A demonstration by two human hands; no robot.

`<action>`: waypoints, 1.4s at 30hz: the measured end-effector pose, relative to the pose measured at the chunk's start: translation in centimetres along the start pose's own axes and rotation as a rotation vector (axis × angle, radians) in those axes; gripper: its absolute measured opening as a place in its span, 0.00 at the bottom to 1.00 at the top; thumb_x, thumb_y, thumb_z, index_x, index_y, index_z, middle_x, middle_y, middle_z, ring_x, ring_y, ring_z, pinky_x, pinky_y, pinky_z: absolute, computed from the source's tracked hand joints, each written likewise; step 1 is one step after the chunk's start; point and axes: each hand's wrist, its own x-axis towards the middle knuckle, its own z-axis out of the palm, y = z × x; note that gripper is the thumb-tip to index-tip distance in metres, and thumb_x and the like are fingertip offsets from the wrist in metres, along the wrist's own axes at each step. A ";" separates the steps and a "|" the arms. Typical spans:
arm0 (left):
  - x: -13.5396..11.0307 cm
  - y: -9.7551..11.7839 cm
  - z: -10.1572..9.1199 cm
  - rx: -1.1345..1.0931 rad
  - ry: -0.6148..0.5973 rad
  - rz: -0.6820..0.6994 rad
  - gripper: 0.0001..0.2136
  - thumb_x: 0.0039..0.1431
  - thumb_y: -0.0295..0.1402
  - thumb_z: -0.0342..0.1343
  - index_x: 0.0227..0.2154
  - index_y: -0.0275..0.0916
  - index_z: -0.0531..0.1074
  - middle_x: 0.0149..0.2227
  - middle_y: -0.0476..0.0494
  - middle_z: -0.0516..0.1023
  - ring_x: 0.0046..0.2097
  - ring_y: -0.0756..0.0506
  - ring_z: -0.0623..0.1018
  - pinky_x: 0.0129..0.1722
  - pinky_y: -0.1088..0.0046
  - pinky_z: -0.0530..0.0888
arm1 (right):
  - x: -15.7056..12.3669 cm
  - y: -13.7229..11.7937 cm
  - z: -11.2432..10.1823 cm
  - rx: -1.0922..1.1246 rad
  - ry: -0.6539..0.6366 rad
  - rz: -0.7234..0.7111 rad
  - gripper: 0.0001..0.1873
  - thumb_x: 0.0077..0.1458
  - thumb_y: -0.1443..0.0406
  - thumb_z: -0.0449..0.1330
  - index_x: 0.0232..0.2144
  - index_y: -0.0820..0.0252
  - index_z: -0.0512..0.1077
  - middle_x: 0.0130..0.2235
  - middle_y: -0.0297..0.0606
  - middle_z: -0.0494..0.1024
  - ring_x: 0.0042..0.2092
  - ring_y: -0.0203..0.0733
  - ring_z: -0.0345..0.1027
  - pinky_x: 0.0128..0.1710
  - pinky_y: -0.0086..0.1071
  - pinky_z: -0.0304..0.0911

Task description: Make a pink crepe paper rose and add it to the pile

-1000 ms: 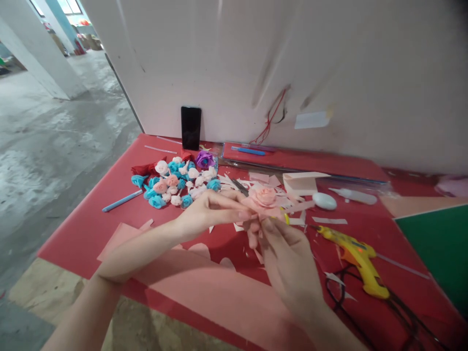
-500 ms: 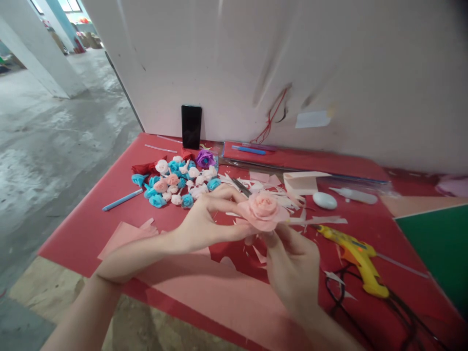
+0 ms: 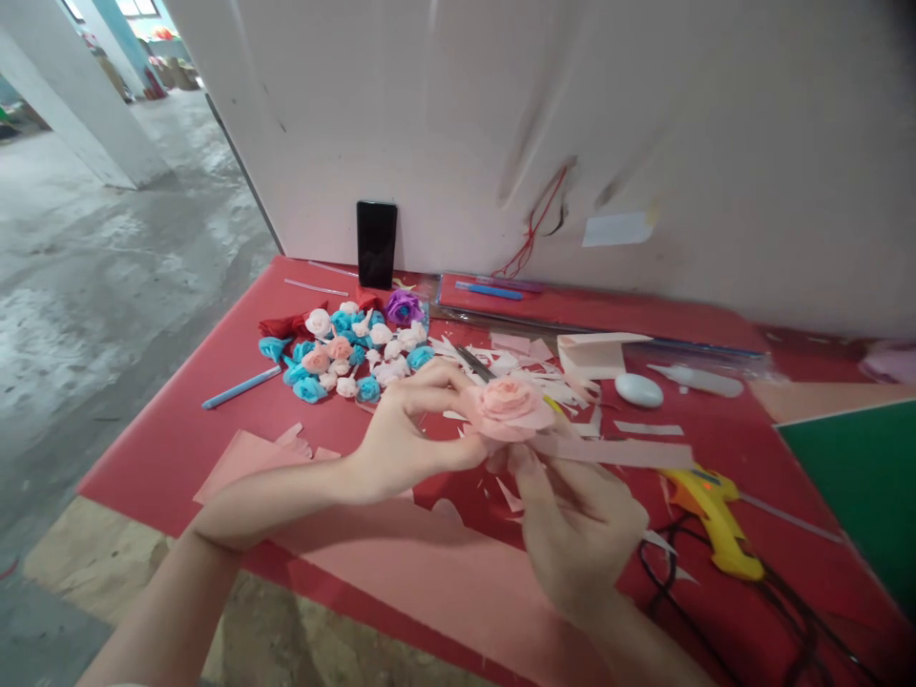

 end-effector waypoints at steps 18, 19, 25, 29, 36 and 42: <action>-0.1 -0.7 0.2 -0.423 -0.128 -0.323 0.11 0.54 0.40 0.60 0.23 0.39 0.80 0.28 0.45 0.76 0.34 0.47 0.75 0.41 0.69 0.71 | 0.9 0.4 -0.3 0.378 -0.158 0.303 0.12 0.55 0.61 0.61 0.22 0.54 0.78 0.22 0.35 0.76 0.27 0.41 0.71 0.29 0.35 0.67; 0.0 -0.7 0.2 -0.492 -0.148 -0.366 0.12 0.53 0.42 0.61 0.23 0.39 0.80 0.27 0.45 0.76 0.33 0.48 0.75 0.39 0.69 0.72 | 1.0 0.5 -0.4 0.429 -0.183 0.335 0.13 0.55 0.60 0.61 0.21 0.54 0.78 0.21 0.34 0.75 0.26 0.40 0.70 0.28 0.34 0.66; 0.6 -0.6 0.4 -0.564 -0.170 -0.442 0.10 0.45 0.38 0.68 0.19 0.37 0.79 0.22 0.49 0.75 0.26 0.51 0.75 0.30 0.74 0.72 | 1.5 0.2 -0.4 0.614 -0.280 0.419 0.14 0.54 0.62 0.62 0.17 0.53 0.76 0.20 0.32 0.75 0.25 0.37 0.68 0.27 0.31 0.63; 0.5 -0.5 0.4 -0.551 -0.174 -0.444 0.08 0.44 0.35 0.69 0.20 0.36 0.78 0.22 0.49 0.74 0.23 0.51 0.76 0.28 0.74 0.74 | 1.4 0.3 -0.4 0.619 -0.306 0.408 0.13 0.54 0.62 0.62 0.19 0.52 0.78 0.21 0.31 0.76 0.26 0.36 0.70 0.27 0.30 0.63; 0.3 -0.8 0.1 -0.451 -0.175 -0.423 0.11 0.43 0.38 0.69 0.18 0.36 0.78 0.21 0.49 0.74 0.24 0.52 0.75 0.29 0.73 0.73 | 1.0 0.4 -0.7 0.661 -0.366 0.363 0.11 0.56 0.61 0.61 0.23 0.53 0.79 0.21 0.32 0.77 0.25 0.34 0.70 0.22 0.25 0.60; 0.7 -0.4 -0.3 -0.262 -0.216 -0.256 0.15 0.45 0.45 0.66 0.15 0.39 0.78 0.24 0.45 0.74 0.32 0.49 0.72 0.35 0.71 0.70 | 1.1 0.1 -0.6 0.750 -0.400 0.389 0.09 0.55 0.60 0.63 0.23 0.49 0.79 0.21 0.30 0.77 0.25 0.32 0.70 0.24 0.25 0.61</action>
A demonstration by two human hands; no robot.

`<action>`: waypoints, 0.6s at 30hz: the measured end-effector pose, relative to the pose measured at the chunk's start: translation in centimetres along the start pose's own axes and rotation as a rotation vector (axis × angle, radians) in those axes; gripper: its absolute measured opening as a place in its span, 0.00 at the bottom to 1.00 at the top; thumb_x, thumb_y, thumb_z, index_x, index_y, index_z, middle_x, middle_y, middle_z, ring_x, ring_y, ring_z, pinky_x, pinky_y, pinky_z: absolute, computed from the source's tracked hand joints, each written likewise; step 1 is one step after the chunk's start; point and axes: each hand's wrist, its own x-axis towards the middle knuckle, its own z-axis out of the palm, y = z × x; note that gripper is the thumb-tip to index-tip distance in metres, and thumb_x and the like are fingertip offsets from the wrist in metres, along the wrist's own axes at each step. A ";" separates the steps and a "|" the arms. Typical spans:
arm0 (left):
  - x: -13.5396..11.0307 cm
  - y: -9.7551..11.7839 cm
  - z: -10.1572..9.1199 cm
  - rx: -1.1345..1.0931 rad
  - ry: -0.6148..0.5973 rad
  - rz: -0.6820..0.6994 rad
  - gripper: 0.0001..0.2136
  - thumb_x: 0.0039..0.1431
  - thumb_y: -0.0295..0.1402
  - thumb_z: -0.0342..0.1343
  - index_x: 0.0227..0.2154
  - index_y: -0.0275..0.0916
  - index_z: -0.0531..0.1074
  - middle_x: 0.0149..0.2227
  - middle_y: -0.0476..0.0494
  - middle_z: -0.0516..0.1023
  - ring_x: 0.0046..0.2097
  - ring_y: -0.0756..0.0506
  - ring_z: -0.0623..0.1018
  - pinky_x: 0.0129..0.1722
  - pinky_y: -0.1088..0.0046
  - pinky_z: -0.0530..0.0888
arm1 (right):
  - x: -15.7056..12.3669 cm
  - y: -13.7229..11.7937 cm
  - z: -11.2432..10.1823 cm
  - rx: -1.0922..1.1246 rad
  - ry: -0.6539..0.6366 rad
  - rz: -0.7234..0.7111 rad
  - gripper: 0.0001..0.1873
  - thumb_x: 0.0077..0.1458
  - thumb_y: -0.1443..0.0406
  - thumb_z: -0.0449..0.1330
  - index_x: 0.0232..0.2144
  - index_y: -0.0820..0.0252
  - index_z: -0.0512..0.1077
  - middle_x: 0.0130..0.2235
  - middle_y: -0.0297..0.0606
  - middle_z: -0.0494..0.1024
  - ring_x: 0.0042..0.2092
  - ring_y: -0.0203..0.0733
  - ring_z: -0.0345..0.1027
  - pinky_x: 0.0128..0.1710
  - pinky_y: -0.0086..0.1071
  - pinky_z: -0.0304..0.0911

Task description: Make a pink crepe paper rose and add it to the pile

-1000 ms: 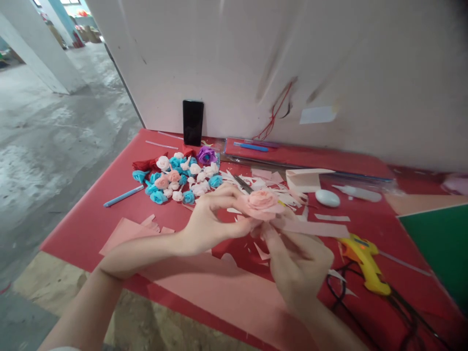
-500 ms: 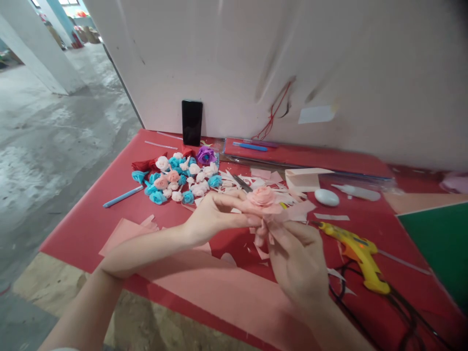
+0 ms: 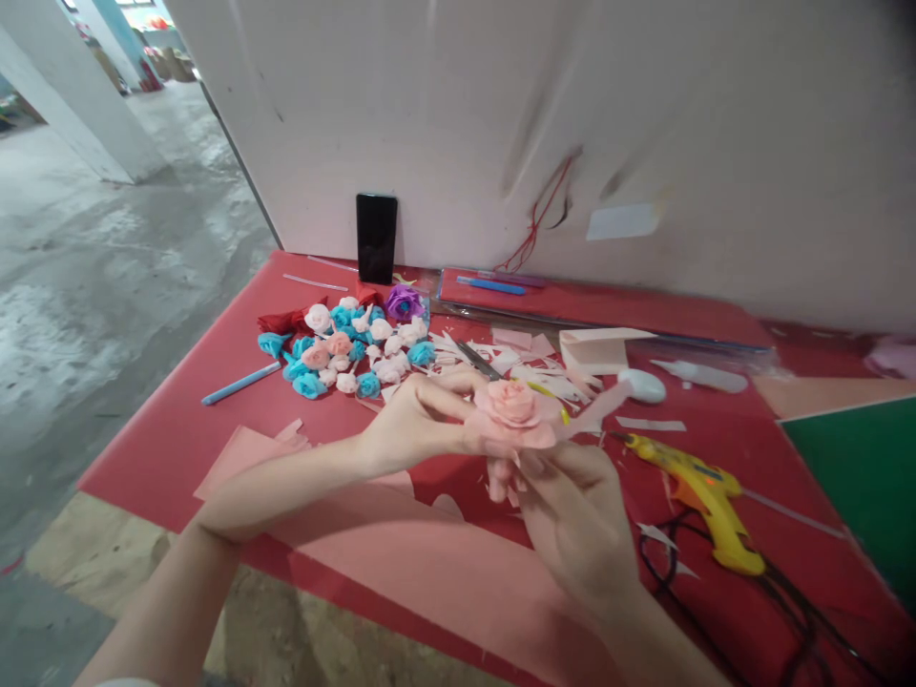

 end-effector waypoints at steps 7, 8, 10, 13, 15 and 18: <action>0.2 -0.1 -0.5 0.160 -0.014 0.231 0.15 0.49 0.46 0.63 0.18 0.41 0.80 0.23 0.44 0.74 0.32 0.48 0.69 0.37 0.67 0.68 | 0.1 -0.3 0.4 0.155 -0.032 0.157 0.08 0.52 0.59 0.65 0.23 0.50 0.79 0.19 0.29 0.75 0.22 0.28 0.66 0.22 0.21 0.59; 0.3 -0.2 -0.5 0.165 -0.009 0.264 0.14 0.49 0.45 0.63 0.18 0.41 0.80 0.23 0.45 0.74 0.32 0.48 0.69 0.37 0.68 0.68 | 0.2 -0.4 0.4 0.183 -0.042 0.182 0.08 0.51 0.59 0.65 0.22 0.50 0.79 0.19 0.29 0.75 0.21 0.27 0.65 0.21 0.20 0.59; 0.4 -0.5 -0.6 0.170 -0.004 0.325 0.13 0.50 0.43 0.64 0.19 0.41 0.80 0.23 0.45 0.74 0.31 0.49 0.69 0.35 0.68 0.68 | 0.2 -0.4 0.4 0.229 -0.049 0.218 0.08 0.50 0.59 0.66 0.22 0.50 0.79 0.19 0.28 0.75 0.20 0.26 0.65 0.20 0.18 0.58; 0.5 -0.9 -0.6 0.207 0.000 0.423 0.11 0.52 0.41 0.63 0.20 0.41 0.79 0.24 0.45 0.75 0.31 0.49 0.69 0.34 0.69 0.68 | 0.4 -0.3 0.5 0.248 -0.023 0.243 0.08 0.48 0.59 0.67 0.20 0.52 0.77 0.19 0.29 0.74 0.20 0.26 0.64 0.18 0.18 0.58; 0.4 -1.1 -0.6 0.241 0.002 0.491 0.09 0.52 0.38 0.63 0.21 0.40 0.79 0.24 0.46 0.75 0.31 0.49 0.69 0.35 0.68 0.69 | 0.5 -0.4 0.6 0.244 -0.005 0.253 0.08 0.47 0.58 0.68 0.20 0.53 0.77 0.18 0.29 0.73 0.18 0.27 0.62 0.16 0.19 0.57; 0.2 -1.1 -0.5 0.279 0.013 0.548 0.07 0.52 0.35 0.64 0.22 0.40 0.78 0.25 0.45 0.76 0.33 0.49 0.69 0.37 0.69 0.70 | 0.6 -0.6 0.8 0.245 -0.011 0.280 0.10 0.45 0.56 0.69 0.20 0.53 0.77 0.17 0.30 0.72 0.17 0.28 0.59 0.15 0.21 0.55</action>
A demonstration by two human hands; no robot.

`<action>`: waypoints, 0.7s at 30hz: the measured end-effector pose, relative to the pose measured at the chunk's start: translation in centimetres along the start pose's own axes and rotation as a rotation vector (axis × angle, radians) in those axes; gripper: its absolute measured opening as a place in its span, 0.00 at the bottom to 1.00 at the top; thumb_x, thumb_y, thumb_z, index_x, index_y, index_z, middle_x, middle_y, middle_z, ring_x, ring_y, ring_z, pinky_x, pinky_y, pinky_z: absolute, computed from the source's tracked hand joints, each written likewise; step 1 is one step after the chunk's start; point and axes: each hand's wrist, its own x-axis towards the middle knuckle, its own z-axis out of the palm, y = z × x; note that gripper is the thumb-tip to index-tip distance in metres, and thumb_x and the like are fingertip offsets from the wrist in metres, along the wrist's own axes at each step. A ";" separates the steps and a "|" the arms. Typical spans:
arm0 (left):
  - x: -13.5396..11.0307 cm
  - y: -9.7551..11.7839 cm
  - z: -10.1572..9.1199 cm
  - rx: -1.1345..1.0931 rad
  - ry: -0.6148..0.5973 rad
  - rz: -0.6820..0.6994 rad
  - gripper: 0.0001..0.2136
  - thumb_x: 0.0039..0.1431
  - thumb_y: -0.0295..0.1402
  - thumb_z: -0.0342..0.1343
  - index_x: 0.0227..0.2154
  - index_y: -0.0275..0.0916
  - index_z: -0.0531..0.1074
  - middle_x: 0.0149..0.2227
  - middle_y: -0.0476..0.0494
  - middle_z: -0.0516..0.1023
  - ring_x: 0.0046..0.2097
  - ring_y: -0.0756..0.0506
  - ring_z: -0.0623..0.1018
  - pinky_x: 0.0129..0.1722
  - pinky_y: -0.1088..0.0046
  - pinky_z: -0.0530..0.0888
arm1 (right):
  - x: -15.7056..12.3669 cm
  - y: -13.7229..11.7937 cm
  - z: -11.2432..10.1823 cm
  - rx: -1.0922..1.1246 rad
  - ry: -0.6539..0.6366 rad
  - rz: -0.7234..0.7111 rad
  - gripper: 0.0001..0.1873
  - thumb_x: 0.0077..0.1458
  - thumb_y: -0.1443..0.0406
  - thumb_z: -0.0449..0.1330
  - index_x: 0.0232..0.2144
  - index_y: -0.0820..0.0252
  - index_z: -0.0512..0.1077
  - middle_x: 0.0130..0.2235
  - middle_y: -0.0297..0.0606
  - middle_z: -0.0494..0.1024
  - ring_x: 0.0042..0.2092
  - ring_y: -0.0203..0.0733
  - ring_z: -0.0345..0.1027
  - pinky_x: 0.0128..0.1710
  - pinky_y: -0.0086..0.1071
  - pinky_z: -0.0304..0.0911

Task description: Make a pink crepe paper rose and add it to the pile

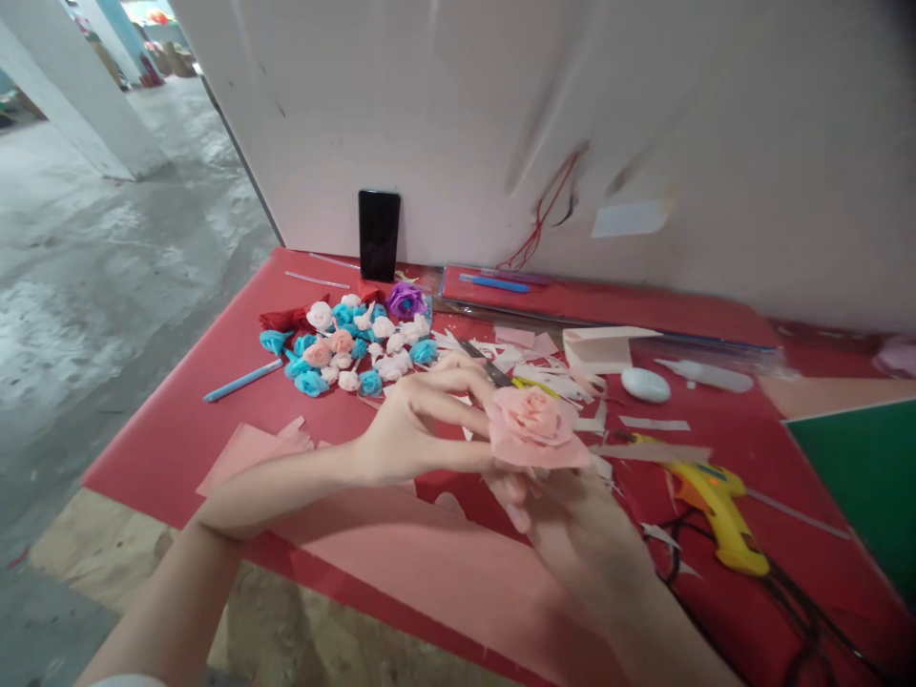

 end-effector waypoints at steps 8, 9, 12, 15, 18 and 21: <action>-0.6 -0.2 1.2 0.044 0.200 0.032 0.08 0.48 0.30 0.65 0.18 0.39 0.74 0.23 0.49 0.75 0.30 0.50 0.69 0.36 0.68 0.70 | 0.2 0.4 0.1 -0.021 0.046 0.013 0.12 0.43 0.55 0.69 0.18 0.54 0.77 0.17 0.31 0.70 0.18 0.28 0.58 0.17 0.22 0.57; -0.7 -0.3 1.2 0.036 0.210 0.025 0.07 0.47 0.29 0.65 0.18 0.39 0.73 0.23 0.49 0.75 0.30 0.50 0.69 0.36 0.68 0.70 | 0.2 0.6 0.1 -0.031 0.072 0.000 0.12 0.43 0.55 0.69 0.18 0.54 0.77 0.17 0.30 0.70 0.18 0.29 0.58 0.17 0.22 0.56; -0.9 -0.1 1.3 -0.008 0.210 -0.087 0.07 0.46 0.29 0.65 0.18 0.38 0.73 0.24 0.48 0.75 0.31 0.50 0.71 0.34 0.69 0.71 | 0.0 0.8 0.1 -0.103 0.120 -0.063 0.12 0.47 0.57 0.67 0.18 0.55 0.75 0.18 0.29 0.69 0.18 0.29 0.58 0.17 0.22 0.56; -1.0 0.3 1.4 -0.036 0.217 -0.266 0.11 0.49 0.34 0.63 0.16 0.38 0.73 0.25 0.45 0.75 0.34 0.47 0.73 0.37 0.66 0.72 | -0.3 0.6 0.2 -0.265 0.116 -0.158 0.15 0.54 0.58 0.61 0.19 0.57 0.73 0.18 0.30 0.70 0.21 0.30 0.61 0.19 0.23 0.58; -0.9 0.5 1.4 -0.031 0.225 -0.344 0.13 0.50 0.37 0.63 0.16 0.38 0.73 0.26 0.44 0.75 0.35 0.46 0.73 0.39 0.65 0.72 | -0.5 0.3 0.5 -0.460 0.150 -0.248 0.18 0.57 0.59 0.58 0.17 0.58 0.71 0.19 0.32 0.71 0.21 0.31 0.60 0.20 0.25 0.58; -0.7 0.6 1.4 0.003 0.231 -0.284 0.09 0.47 0.33 0.64 0.16 0.38 0.73 0.23 0.47 0.74 0.32 0.48 0.71 0.37 0.67 0.72 | -0.5 0.3 0.9 -0.629 0.256 -0.340 0.17 0.53 0.60 0.60 0.15 0.57 0.70 0.16 0.31 0.68 0.19 0.33 0.58 0.19 0.28 0.58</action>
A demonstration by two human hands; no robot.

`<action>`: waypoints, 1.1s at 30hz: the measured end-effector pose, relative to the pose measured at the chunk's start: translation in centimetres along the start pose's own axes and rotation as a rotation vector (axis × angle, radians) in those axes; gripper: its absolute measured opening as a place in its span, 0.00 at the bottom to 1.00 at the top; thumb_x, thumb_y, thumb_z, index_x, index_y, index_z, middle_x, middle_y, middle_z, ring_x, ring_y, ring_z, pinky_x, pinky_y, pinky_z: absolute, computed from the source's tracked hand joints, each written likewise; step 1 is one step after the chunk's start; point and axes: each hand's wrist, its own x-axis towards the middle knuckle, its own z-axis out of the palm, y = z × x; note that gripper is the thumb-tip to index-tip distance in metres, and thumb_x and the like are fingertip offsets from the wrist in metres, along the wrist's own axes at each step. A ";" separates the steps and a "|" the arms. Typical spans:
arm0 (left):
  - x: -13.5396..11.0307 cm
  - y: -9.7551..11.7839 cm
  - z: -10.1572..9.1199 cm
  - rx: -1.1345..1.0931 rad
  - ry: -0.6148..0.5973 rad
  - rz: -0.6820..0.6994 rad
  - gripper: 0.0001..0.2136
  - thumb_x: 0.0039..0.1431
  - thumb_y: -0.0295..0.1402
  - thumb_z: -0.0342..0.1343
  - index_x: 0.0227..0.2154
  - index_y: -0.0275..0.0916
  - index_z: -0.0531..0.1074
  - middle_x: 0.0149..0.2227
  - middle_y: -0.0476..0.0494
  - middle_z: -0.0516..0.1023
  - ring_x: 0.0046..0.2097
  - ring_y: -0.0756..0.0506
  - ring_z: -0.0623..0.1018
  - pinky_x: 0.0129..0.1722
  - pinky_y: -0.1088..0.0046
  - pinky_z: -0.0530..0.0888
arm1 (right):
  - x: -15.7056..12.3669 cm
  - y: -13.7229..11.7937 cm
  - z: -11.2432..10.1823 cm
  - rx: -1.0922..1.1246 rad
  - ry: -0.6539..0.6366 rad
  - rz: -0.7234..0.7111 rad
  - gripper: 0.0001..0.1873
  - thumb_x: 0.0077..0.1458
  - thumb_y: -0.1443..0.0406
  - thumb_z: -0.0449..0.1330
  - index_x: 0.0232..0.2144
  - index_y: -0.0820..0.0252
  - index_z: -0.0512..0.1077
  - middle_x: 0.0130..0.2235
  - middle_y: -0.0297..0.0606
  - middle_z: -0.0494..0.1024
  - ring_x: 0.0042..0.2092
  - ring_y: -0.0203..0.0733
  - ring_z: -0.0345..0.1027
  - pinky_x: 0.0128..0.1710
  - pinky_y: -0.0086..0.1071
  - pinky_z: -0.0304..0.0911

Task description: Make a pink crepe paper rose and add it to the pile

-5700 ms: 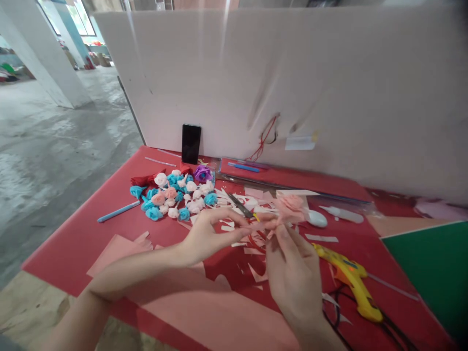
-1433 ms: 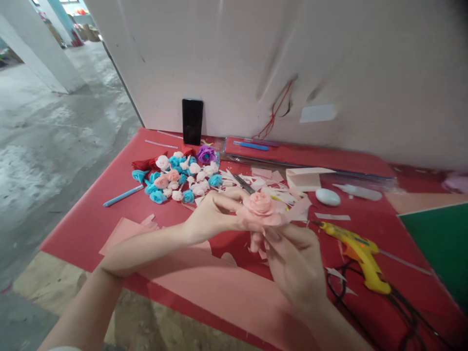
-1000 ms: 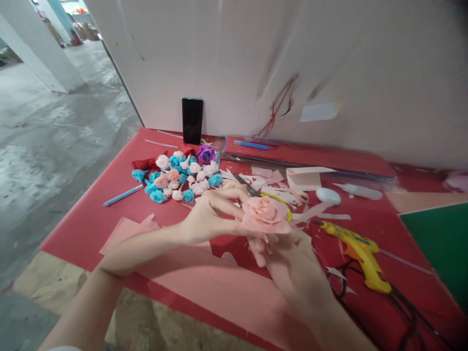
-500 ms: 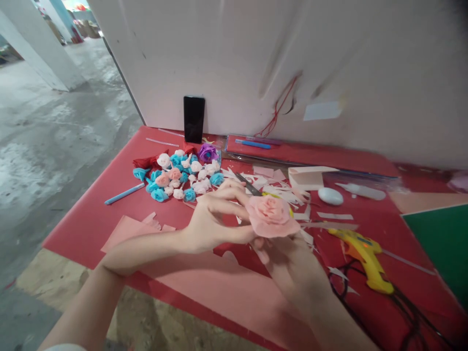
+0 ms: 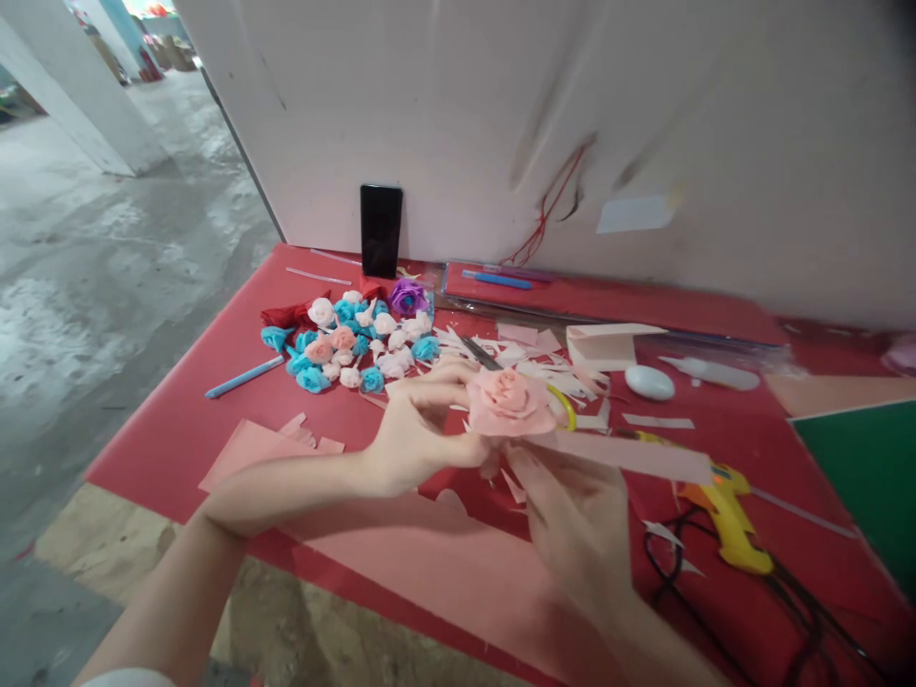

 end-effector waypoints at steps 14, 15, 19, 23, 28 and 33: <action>0.0 0.3 0.1 -0.185 -0.136 -0.274 0.16 0.47 0.43 0.64 0.16 0.36 0.72 0.18 0.48 0.73 0.23 0.51 0.72 0.26 0.75 0.73 | -0.2 0.2 0.2 -0.040 0.037 -0.065 0.17 0.55 0.61 0.59 0.16 0.56 0.68 0.16 0.30 0.64 0.19 0.34 0.55 0.22 0.31 0.60; 0.0 0.4 0.1 -0.258 -0.169 -0.316 0.16 0.47 0.43 0.64 0.16 0.35 0.72 0.17 0.49 0.73 0.21 0.52 0.71 0.24 0.75 0.73 | -0.2 0.2 0.2 -0.019 0.034 -0.058 0.16 0.55 0.62 0.60 0.17 0.56 0.69 0.17 0.31 0.65 0.19 0.33 0.56 0.22 0.31 0.60; 0.1 0.5 0.3 -0.536 -0.241 -0.446 0.14 0.47 0.40 0.66 0.19 0.34 0.74 0.15 0.50 0.72 0.19 0.52 0.74 0.22 0.77 0.75 | -0.3 0.3 0.1 0.102 0.020 0.029 0.12 0.53 0.62 0.61 0.19 0.56 0.73 0.20 0.33 0.71 0.20 0.34 0.62 0.18 0.28 0.59; 0.0 0.4 0.3 -0.649 -0.268 -0.486 0.12 0.48 0.39 0.66 0.21 0.33 0.75 0.17 0.50 0.73 0.20 0.52 0.75 0.23 0.78 0.76 | -0.3 0.7 -0.1 0.210 0.034 0.126 0.09 0.49 0.63 0.63 0.19 0.56 0.75 0.18 0.33 0.73 0.19 0.34 0.64 0.16 0.26 0.60; -0.1 0.1 0.1 -0.688 -0.309 -0.559 0.12 0.47 0.39 0.67 0.29 0.34 0.77 0.18 0.51 0.74 0.21 0.52 0.76 0.26 0.77 0.76 | -0.2 1.0 -0.5 0.308 0.000 0.200 0.11 0.48 0.62 0.64 0.16 0.56 0.75 0.17 0.32 0.71 0.20 0.34 0.66 0.20 0.26 0.64; 0.3 0.3 0.0 -0.677 -0.358 -0.643 0.17 0.43 0.42 0.68 0.29 0.34 0.74 0.18 0.52 0.75 0.19 0.52 0.75 0.26 0.74 0.77 | 0.3 0.3 -0.1 0.360 -0.080 0.262 0.15 0.45 0.57 0.65 0.14 0.56 0.69 0.15 0.29 0.64 0.18 0.33 0.58 0.18 0.27 0.62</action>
